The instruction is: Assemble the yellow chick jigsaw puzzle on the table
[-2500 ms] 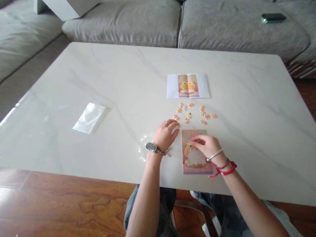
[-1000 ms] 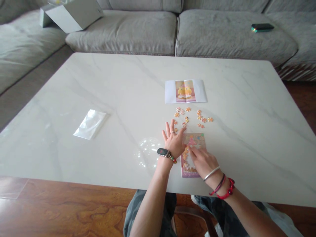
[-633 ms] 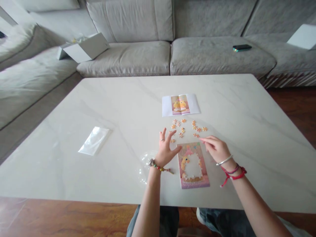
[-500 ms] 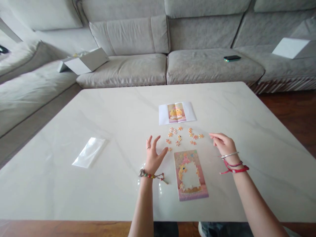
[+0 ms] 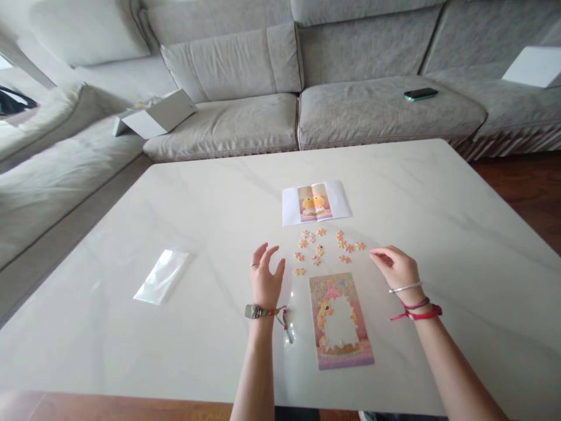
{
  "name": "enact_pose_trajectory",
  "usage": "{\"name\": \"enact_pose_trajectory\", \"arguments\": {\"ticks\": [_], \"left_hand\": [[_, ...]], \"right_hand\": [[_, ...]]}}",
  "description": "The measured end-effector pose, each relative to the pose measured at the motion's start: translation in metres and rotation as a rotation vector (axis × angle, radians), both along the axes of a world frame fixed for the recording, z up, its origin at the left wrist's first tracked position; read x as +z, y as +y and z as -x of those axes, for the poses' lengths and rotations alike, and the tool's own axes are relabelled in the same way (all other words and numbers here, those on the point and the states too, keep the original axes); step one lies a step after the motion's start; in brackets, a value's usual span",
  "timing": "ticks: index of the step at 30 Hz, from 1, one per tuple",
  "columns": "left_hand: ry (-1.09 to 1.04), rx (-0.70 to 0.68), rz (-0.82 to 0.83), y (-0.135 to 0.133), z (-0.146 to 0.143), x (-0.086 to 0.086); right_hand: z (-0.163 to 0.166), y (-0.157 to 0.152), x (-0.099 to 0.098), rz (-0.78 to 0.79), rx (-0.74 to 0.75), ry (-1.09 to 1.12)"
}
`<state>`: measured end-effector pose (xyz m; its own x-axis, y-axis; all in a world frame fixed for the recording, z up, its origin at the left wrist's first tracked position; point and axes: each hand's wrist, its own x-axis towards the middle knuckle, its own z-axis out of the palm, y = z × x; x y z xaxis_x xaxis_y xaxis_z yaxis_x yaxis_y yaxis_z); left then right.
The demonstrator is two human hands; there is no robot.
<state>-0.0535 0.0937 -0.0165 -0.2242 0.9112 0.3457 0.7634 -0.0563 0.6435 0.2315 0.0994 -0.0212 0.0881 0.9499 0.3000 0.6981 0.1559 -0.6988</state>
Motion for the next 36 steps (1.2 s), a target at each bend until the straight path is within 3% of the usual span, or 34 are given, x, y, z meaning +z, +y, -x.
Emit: {"name": "enact_pose_trajectory", "arguments": {"ticks": [9, 16, 27, 33, 36], "left_hand": [[-0.120, -0.153, 0.069, -0.002, -0.010, 0.005], [-0.135, -0.182, 0.085, -0.003, -0.009, 0.007], [-0.216, -0.156, 0.058, -0.003, -0.001, 0.009], [-0.160, -0.176, 0.014, -0.003, 0.007, 0.008], [-0.093, -0.181, 0.019, -0.002, 0.008, 0.007]], "right_hand": [[0.003, -0.004, 0.008, 0.015, 0.056, -0.013], [0.007, -0.006, 0.006, 0.041, 0.102, -0.117], [0.015, -0.009, 0.009, 0.069, 0.119, -0.087], [0.025, 0.031, 0.013, 0.080, 0.175, -0.297], [0.019, 0.052, 0.013, 0.159, 0.156, -0.390]]}}
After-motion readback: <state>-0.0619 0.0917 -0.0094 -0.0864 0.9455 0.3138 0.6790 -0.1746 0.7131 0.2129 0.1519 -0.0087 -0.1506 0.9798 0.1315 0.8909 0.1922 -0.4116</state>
